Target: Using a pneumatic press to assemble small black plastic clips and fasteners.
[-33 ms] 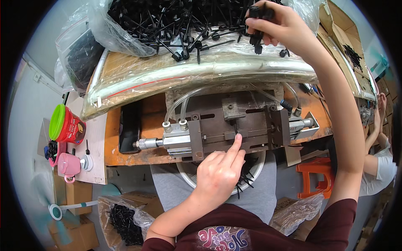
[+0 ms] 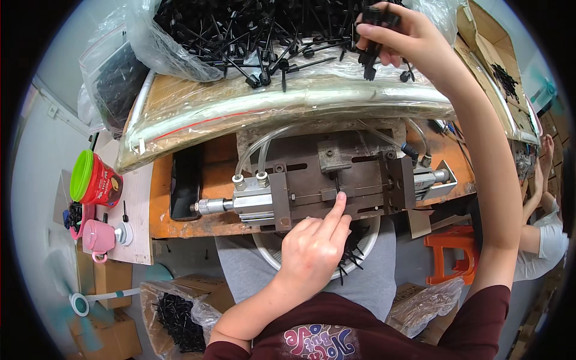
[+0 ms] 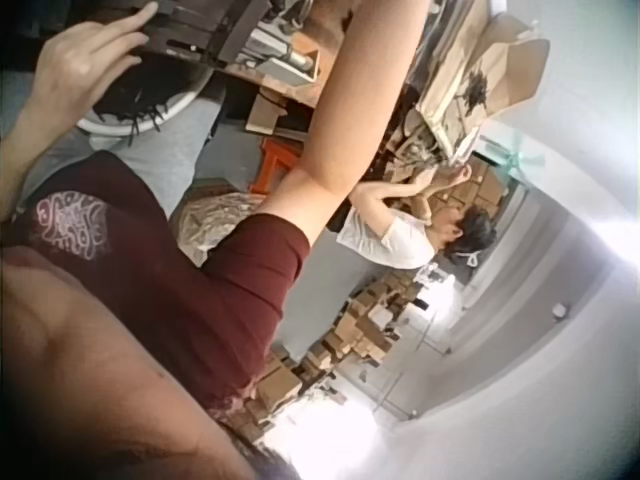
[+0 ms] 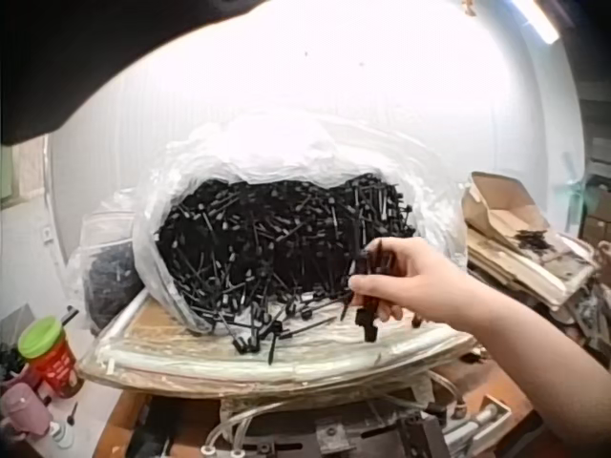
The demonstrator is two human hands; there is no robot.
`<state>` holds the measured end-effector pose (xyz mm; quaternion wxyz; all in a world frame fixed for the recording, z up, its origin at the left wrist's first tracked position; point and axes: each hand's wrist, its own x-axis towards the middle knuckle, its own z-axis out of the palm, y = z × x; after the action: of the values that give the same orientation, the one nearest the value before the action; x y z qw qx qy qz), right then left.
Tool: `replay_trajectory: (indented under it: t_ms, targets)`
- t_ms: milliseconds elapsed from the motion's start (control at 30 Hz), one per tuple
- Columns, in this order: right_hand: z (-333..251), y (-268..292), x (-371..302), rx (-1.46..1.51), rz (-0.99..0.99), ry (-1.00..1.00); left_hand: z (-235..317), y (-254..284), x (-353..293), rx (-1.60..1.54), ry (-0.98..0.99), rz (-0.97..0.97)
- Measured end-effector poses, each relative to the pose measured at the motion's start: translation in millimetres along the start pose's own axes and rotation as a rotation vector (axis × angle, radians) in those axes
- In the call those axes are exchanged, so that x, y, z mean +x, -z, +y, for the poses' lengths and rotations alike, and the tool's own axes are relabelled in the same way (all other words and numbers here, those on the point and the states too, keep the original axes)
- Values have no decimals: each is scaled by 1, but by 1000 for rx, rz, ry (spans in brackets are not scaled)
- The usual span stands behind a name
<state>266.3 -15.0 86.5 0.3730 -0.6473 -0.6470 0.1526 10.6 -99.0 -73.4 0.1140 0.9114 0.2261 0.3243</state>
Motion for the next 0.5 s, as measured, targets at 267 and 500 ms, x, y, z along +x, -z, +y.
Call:
replay_trajectory:
  t_ms: [267,500]
  targets:
    - [-18,-27,-100,536,-122,-239,-2,9,0,-84,57,-32]
    - [-8,-68,-175,776,-362,-556,-1,25,-1,-509,64,115]
